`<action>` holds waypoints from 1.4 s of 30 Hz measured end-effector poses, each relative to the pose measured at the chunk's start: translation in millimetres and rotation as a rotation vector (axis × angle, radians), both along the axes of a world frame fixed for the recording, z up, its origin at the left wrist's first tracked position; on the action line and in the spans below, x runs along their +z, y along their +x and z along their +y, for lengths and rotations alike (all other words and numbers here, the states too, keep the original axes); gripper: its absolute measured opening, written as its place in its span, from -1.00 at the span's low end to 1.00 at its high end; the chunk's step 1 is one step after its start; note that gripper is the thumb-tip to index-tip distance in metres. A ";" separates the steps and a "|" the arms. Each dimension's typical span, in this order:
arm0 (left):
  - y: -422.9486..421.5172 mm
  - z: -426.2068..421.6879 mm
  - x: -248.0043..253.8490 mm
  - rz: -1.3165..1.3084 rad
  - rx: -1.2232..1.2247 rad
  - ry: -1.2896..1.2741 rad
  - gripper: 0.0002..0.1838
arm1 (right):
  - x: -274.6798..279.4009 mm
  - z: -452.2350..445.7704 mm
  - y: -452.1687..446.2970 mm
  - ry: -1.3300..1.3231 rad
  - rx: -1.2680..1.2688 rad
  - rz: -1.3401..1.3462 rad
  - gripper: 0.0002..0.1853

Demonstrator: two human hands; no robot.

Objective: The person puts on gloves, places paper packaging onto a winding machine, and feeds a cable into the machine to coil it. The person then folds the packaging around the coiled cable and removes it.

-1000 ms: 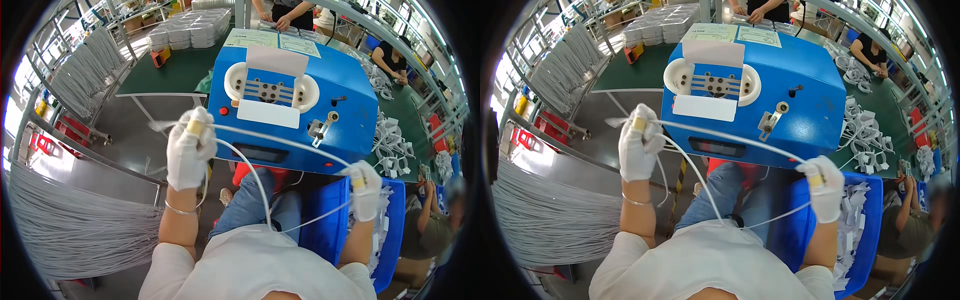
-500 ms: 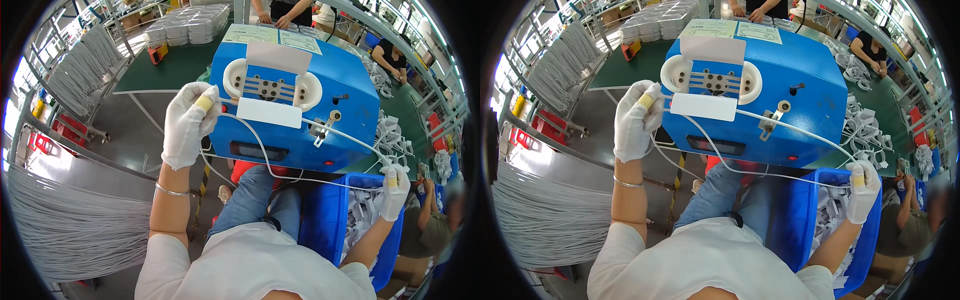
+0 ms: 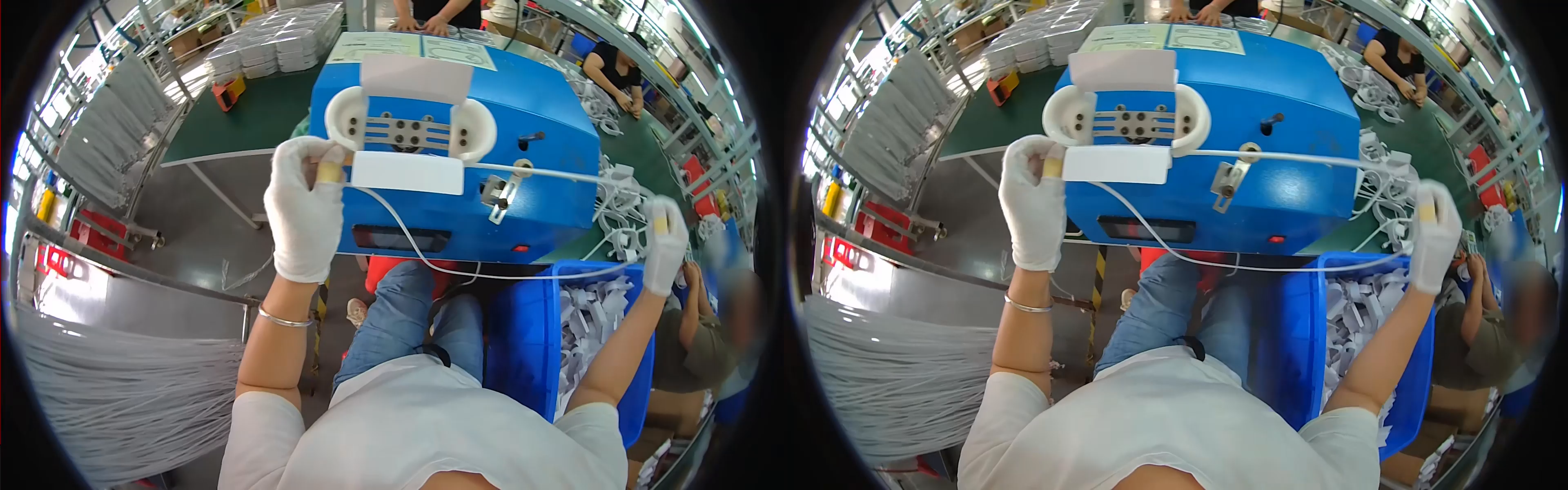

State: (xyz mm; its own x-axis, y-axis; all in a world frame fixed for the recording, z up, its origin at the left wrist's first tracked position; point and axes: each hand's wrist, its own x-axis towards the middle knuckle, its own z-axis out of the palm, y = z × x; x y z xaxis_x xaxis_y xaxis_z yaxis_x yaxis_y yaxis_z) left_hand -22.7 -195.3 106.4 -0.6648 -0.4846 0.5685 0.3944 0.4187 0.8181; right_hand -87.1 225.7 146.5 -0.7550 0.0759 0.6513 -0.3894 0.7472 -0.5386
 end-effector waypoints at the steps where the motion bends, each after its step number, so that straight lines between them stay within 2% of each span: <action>1: -2.0 0.0 -3.6 0.010 -0.002 0.027 -0.87 | 10.6 -4.5 -11.5 0.061 -0.003 0.074 -0.80; 3: -4.0 3.0 -6.3 0.038 0.020 0.081 -0.75 | 30.0 -20.8 -30.5 -0.020 0.039 -0.058 -0.81; 5: 3.3 3.8 -9.7 0.017 -0.016 0.137 -0.67 | 22.7 -19.3 -64.1 -0.045 0.170 -0.159 -0.80; 6: 9.2 3.5 -12.2 -0.006 -0.044 0.189 -0.59 | 16.1 -19.3 -77.0 0.012 0.201 -0.185 -0.81; 9: 28.0 -1.4 -21.8 0.043 -0.023 0.202 -0.52 | -2.2 -12.6 -93.6 0.091 0.252 -0.199 -0.80; 15: 59.2 -14.3 -23.9 0.000 0.031 0.211 -0.58 | 7.4 -9.9 -58.8 -0.145 0.156 -0.139 -0.78; 18: 67.1 -6.7 -24.4 -0.120 -0.064 0.290 -0.64 | 10.8 4.1 -42.7 -0.160 0.153 -0.221 -0.80; 23: 74.3 4.7 -40.8 -0.522 -0.580 0.342 -0.76 | -7.6 35.5 -34.5 -0.183 0.190 -0.198 -0.80; 25: 72.3 19.5 -60.7 -0.569 -0.736 0.265 -0.72 | -10.7 41.1 -28.6 -0.178 0.159 -0.285 -0.80; 27: 71.6 34.1 -66.4 -0.783 -0.871 0.286 -0.73 | -17.4 44.2 -27.8 -0.146 0.136 -0.257 -0.80; 29: 70.6 48.4 -80.8 -0.869 -1.014 0.339 -0.71 | -17.4 41.8 -21.1 -0.215 0.165 -0.311 -0.79; 32: 73.0 64.5 -100.7 -0.891 -1.153 0.321 -0.70 | -18.3 38.9 -18.3 -0.236 0.166 -0.315 -0.78; 35: 77.1 77.2 -129.4 -0.750 -1.157 0.190 -0.69 | -13.1 18.3 -5.6 -0.242 0.231 -0.342 -0.76; 42: 80.2 74.6 -154.4 -0.710 -1.079 0.055 -0.66 | -3.6 -27.3 -3.5 -0.249 0.364 -0.363 -0.75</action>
